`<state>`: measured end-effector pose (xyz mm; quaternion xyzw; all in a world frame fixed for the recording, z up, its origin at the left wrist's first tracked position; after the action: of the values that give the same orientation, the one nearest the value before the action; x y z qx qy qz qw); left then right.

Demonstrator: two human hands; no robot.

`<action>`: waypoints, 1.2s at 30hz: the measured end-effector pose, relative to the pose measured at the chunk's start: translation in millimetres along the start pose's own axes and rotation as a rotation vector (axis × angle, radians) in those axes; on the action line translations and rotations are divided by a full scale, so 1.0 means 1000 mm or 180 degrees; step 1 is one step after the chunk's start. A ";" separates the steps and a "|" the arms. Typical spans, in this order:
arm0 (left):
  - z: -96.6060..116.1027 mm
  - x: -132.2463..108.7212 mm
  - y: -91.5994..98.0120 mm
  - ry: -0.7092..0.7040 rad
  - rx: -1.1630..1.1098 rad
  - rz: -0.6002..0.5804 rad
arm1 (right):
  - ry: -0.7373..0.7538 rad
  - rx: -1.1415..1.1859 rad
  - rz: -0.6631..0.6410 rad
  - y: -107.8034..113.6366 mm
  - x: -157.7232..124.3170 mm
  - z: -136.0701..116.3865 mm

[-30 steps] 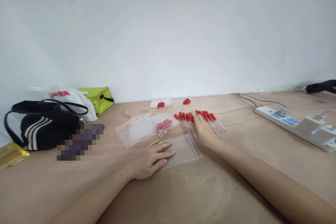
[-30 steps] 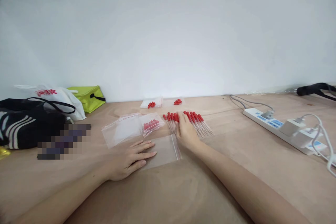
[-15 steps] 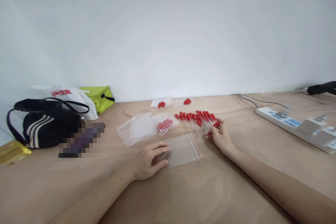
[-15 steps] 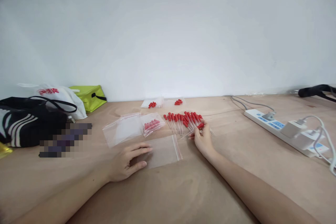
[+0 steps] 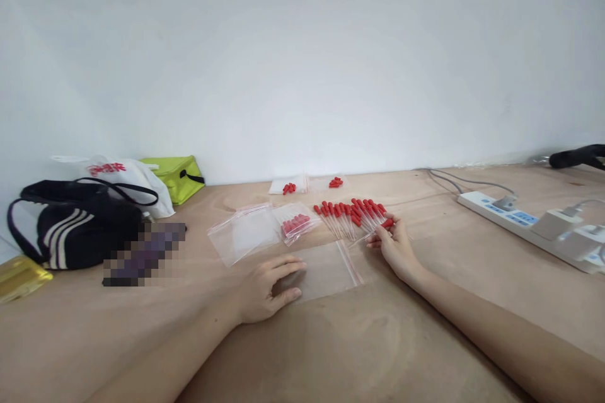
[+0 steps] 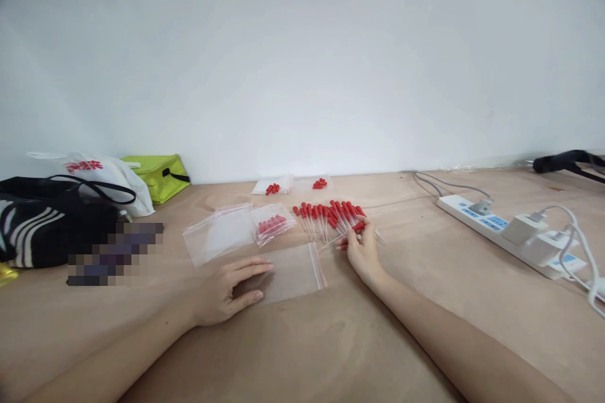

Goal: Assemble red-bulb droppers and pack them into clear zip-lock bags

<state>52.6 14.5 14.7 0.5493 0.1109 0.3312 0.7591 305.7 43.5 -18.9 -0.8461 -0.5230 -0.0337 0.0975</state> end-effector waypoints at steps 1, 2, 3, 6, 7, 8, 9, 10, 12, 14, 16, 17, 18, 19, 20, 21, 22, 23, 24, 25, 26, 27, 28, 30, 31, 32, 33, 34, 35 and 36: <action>0.000 0.000 0.000 0.0027 0.0001 -0.0020 | -0.0039 0.0061 -0.0037 -0.002 -0.001 0.000; -0.001 0.000 0.000 0.0052 -0.0002 -0.0036 | -0.0091 0.0132 -0.0084 -0.004 -0.003 0.001; -0.001 0.000 -0.001 0.0073 -0.0008 -0.0052 | -0.0159 0.0208 -0.0146 -0.007 -0.005 0.003; -0.003 -0.001 -0.002 0.0145 -0.0020 -0.0090 | -0.0443 0.0454 -0.0403 -0.016 -0.012 0.009; -0.004 -0.001 -0.003 0.0184 -0.0019 -0.0103 | -0.0526 0.0523 -0.0524 -0.019 -0.014 0.010; -0.006 -0.001 -0.003 0.0219 -0.0019 -0.0116 | -0.0589 0.0572 -0.0679 -0.023 -0.017 0.011; -0.006 -0.001 -0.003 0.0243 -0.0024 -0.0127 | -0.0628 0.0593 -0.0868 -0.027 -0.019 0.010; -0.006 -0.001 -0.004 0.0250 -0.0034 -0.0134 | -0.0641 0.0573 -0.1084 -0.030 -0.022 0.009; -0.005 -0.001 -0.004 0.0217 -0.0068 -0.0150 | -0.0641 0.0422 -0.1598 -0.039 -0.027 0.004; -0.004 -0.001 -0.004 0.0195 -0.0096 -0.0157 | -0.0676 0.0189 -0.2136 -0.046 -0.034 0.001; -0.004 0.000 -0.004 0.0206 -0.0115 -0.0161 | -0.0721 -0.0015 -0.2563 -0.052 -0.040 0.000; -0.004 0.000 -0.004 0.0206 -0.0124 -0.0157 | -0.0724 -0.0079 -0.2702 -0.054 -0.043 -0.001; -0.003 0.001 -0.003 0.0194 -0.0135 -0.0152 | -0.0710 -0.0125 -0.2796 -0.056 -0.044 -0.001; -0.002 0.001 -0.003 0.0170 -0.0148 -0.0145 | -0.0692 -0.0167 -0.2865 -0.058 -0.046 -0.001; -0.002 0.001 -0.003 0.0151 -0.0158 -0.0142 | -0.0684 -0.0214 -0.2917 -0.060 -0.047 0.000; -0.001 0.001 -0.003 0.0141 -0.0163 -0.0137 | -0.0685 -0.0271 -0.2949 -0.062 -0.048 0.002; -0.001 0.002 -0.003 0.0142 -0.0165 -0.0140 | -0.0689 -0.0334 -0.2950 -0.064 -0.049 0.004; -0.001 0.002 -0.003 0.0147 -0.0169 -0.0147 | -0.0688 -0.0392 -0.2913 -0.064 -0.048 0.006; -0.001 0.002 -0.003 0.0145 -0.0173 -0.0161 | -0.0678 -0.0429 -0.2837 -0.064 -0.046 0.007; -0.001 0.002 -0.003 0.0136 -0.0173 -0.0183 | -0.0659 -0.0438 -0.2733 -0.063 -0.044 0.007; -0.001 0.002 -0.003 0.0123 -0.0166 -0.0202 | -0.0637 -0.0422 -0.2615 -0.061 -0.041 0.006; 0.000 0.002 -0.003 0.0106 -0.0151 -0.0220 | -0.0621 -0.0386 -0.2496 -0.059 -0.038 0.005; 0.000 0.002 -0.003 0.0089 -0.0131 -0.0230 | -0.0611 -0.0335 -0.2387 -0.056 -0.036 0.004; 0.001 0.003 -0.003 0.0061 -0.0083 -0.0215 | -0.0617 -0.0240 -0.2234 -0.052 -0.033 0.001; 0.001 0.003 -0.003 0.0051 -0.0062 -0.0203 | -0.0632 -0.0225 -0.2214 -0.052 -0.032 0.000; 0.001 0.004 -0.003 0.0040 -0.0045 -0.0196 | -0.0653 -0.0241 -0.2244 -0.052 -0.033 0.000; 0.001 0.004 -0.004 0.0031 -0.0033 -0.0198 | -0.0675 -0.0283 -0.2320 -0.052 -0.035 0.000; 0.001 0.005 -0.004 0.0028 -0.0023 -0.0202 | -0.0687 -0.0343 -0.2419 -0.054 -0.037 0.001; 0.002 0.006 -0.005 0.0026 -0.0017 -0.0208 | -0.0682 -0.0407 -0.2520 -0.055 -0.039 0.002; 0.002 0.006 -0.005 0.0024 -0.0012 -0.0211 | -0.0662 -0.0469 -0.2610 -0.057 -0.041 0.002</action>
<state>60.0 16.1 11.9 0.5426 0.1312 0.3081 0.7703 236.7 32.4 -20.0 -0.5718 -0.8193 -0.0215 -0.0378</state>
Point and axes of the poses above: each hand's wrist, its own x-axis towards the middle knuckle, its own y-axis out of the back of the hand, z = x × y, the point moved 8 cm from there along x, towards the middle knuckle, and after that the axes turned 1 degree about -x, right-handed, at the moved point
